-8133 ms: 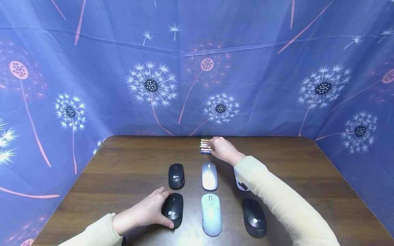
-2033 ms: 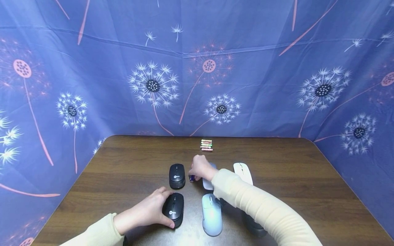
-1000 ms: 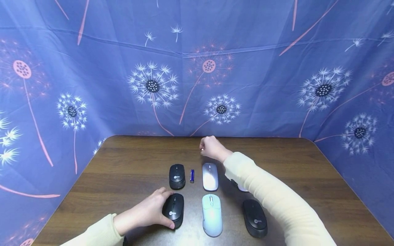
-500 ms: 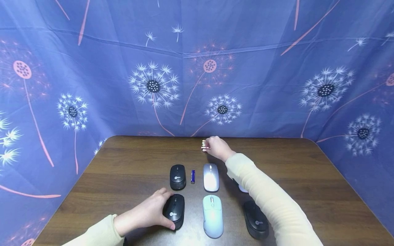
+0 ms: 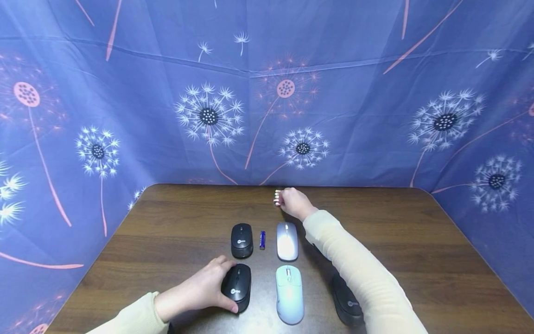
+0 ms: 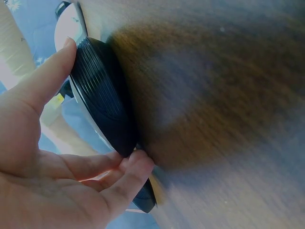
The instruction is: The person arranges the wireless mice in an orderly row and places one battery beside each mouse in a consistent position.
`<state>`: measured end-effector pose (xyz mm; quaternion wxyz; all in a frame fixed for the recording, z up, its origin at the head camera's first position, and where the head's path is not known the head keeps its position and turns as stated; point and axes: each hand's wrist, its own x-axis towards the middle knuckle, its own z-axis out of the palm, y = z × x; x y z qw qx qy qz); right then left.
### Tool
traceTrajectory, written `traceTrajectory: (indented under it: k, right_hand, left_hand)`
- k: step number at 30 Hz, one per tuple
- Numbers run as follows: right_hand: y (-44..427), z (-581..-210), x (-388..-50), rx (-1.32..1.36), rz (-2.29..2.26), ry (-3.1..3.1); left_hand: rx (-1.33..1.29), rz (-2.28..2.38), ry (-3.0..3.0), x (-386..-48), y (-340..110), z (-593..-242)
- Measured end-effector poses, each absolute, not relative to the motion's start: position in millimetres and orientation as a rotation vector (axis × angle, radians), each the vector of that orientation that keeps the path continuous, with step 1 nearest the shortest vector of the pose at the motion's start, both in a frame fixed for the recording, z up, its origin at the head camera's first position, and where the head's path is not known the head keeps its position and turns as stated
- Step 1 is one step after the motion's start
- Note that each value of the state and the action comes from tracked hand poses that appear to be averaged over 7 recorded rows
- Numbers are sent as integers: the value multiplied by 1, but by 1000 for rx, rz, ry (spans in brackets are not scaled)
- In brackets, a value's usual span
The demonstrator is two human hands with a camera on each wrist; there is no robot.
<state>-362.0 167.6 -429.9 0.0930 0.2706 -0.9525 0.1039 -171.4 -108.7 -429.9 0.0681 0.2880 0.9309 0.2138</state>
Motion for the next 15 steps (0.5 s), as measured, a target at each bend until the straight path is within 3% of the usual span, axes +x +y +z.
traceTrajectory:
  k: [15]
  right_hand:
    - [162, -433, -365, 739, 229, -2880]
  left_hand:
    - [871, 660, 2799, -171, -110, -428]
